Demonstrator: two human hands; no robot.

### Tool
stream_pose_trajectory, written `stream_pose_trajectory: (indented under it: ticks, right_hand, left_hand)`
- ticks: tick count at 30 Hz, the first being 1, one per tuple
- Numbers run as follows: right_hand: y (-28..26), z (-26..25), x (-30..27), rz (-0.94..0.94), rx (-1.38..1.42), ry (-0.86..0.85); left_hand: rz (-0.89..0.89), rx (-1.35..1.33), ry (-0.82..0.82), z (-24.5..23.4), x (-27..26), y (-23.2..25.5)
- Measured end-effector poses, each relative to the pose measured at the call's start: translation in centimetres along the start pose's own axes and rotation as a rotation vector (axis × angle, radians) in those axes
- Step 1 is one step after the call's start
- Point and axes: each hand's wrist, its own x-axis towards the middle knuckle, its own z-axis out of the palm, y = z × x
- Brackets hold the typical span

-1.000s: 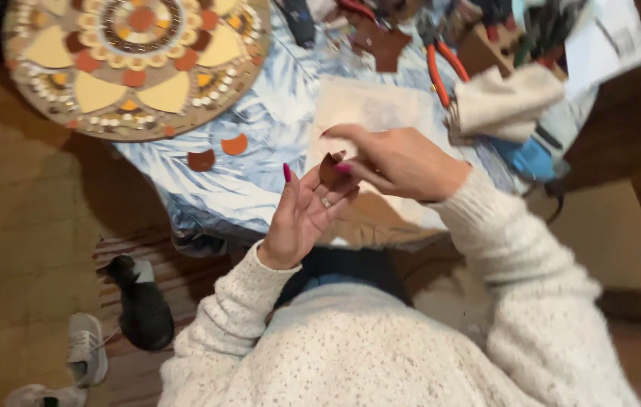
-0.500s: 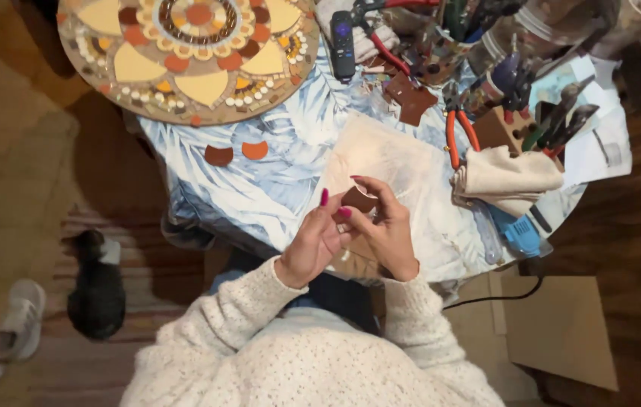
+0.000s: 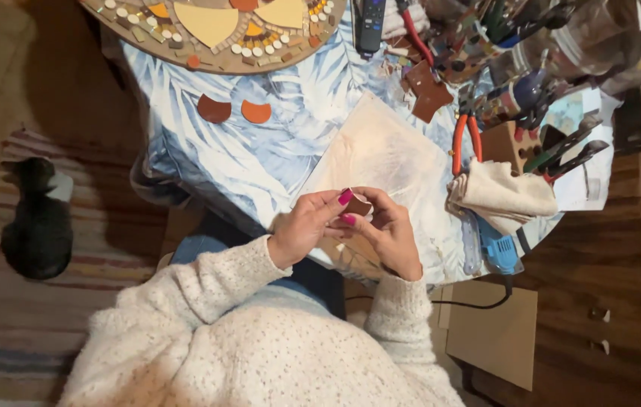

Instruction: Sanding and shaping small wooden mosaic tiles against a sanding block to prepare them for a large circular craft.

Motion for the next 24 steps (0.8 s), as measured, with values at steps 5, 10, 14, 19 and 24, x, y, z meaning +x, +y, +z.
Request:
stream_pose_trajectory:
  ticks: [5, 10, 14, 19, 24]
  right_hand:
    - [-0.7, 0.1, -0.5, -0.044, 0.140, -0.056]
    - [-1.2, 0.5, -0.5, -0.088, 0.155, -0.054]
    - [-1.3, 1.1, -0.4, -0.001, 0.177, 0.001]
    - [-0.9, 1.4, -0.2, -0.009, 0.157, 0.030]
    - [-1.2, 1.5, -0.2, 0.065, 0.274, 0.056]
  left_hand:
    - [0.000, -0.044, -0.001, 0.7, -0.7, 1.2]
    - [-0.040, -0.094, -0.011, 1.0, -1.0, 1.8]
    - [-0.036, -0.119, -0.078, 0.6, -1.1, 1.3]
    - [-0.045, -0.147, -0.088, 0.1, -1.5, 1.0]
    - [-0.001, -0.079, -0.173, 1.1, -2.0, 2.6]
